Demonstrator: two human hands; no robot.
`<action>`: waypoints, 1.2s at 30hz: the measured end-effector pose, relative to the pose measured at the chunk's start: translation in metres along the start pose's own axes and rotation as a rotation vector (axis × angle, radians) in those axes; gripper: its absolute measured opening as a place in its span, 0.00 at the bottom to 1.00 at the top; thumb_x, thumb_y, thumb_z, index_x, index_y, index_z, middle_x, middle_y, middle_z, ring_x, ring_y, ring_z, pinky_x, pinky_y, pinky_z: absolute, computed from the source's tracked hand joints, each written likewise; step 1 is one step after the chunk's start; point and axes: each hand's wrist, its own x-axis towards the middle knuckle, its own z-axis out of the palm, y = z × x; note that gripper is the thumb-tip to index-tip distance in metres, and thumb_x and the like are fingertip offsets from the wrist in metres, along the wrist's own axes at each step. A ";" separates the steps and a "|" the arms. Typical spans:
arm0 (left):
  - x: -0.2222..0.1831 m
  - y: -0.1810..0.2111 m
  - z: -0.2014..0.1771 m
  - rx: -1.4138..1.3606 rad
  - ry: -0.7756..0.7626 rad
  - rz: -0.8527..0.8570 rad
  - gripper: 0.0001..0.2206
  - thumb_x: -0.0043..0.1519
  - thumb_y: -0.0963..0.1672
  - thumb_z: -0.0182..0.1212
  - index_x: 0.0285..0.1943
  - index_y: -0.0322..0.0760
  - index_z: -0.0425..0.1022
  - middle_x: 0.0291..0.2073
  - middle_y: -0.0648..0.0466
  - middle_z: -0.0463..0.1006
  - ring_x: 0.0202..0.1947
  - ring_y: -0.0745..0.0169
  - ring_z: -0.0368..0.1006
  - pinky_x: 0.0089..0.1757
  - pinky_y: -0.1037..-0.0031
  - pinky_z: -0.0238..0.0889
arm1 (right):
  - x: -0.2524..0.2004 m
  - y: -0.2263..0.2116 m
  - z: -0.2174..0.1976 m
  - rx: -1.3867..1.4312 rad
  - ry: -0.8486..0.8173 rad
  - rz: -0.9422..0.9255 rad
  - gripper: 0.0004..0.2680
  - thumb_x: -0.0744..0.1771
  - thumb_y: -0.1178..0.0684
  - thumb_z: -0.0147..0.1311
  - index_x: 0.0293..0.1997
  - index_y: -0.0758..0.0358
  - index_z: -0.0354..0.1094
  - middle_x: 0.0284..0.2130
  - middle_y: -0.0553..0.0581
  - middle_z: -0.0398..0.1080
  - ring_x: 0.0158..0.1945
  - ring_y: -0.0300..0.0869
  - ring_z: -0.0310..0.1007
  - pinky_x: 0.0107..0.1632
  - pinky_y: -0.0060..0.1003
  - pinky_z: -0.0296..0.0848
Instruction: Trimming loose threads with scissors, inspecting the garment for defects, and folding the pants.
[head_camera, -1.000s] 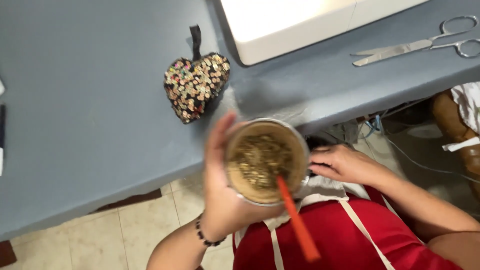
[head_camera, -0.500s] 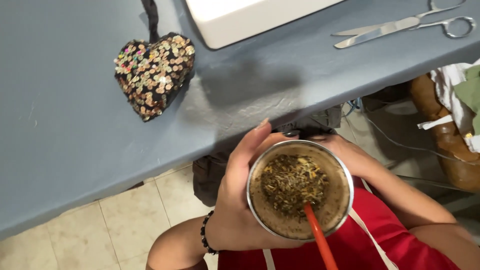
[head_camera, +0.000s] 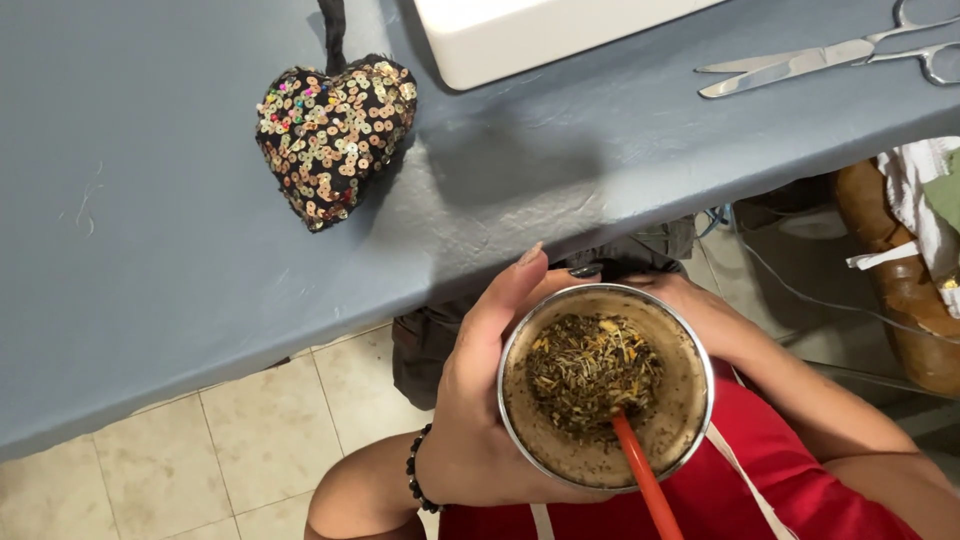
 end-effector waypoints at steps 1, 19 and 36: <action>0.000 0.000 0.000 -0.015 0.001 -0.004 0.53 0.51 0.48 0.76 0.80 0.31 0.39 0.70 0.38 0.62 0.70 0.48 0.66 0.71 0.57 0.59 | 0.000 0.000 0.000 -0.002 0.002 0.002 0.07 0.69 0.49 0.52 0.48 0.54 0.73 0.32 0.52 0.76 0.31 0.43 0.79 0.35 0.39 0.77; -0.014 0.019 -0.025 -0.044 0.232 0.009 0.57 0.42 0.48 0.81 0.79 0.34 0.44 0.67 0.42 0.64 0.68 0.49 0.67 0.72 0.55 0.57 | 0.009 -0.003 0.002 -0.032 0.009 -0.048 0.08 0.69 0.48 0.51 0.49 0.55 0.72 0.31 0.52 0.75 0.31 0.45 0.77 0.33 0.42 0.72; -0.028 0.101 -0.427 0.741 0.319 0.394 0.43 0.71 0.29 0.71 0.83 0.48 0.44 0.79 0.45 0.50 0.78 0.42 0.59 0.75 0.53 0.59 | 0.015 -0.023 -0.006 -0.071 0.033 0.101 0.12 0.66 0.46 0.55 0.54 0.43 0.76 0.45 0.44 0.83 0.27 0.33 0.80 0.36 0.32 0.81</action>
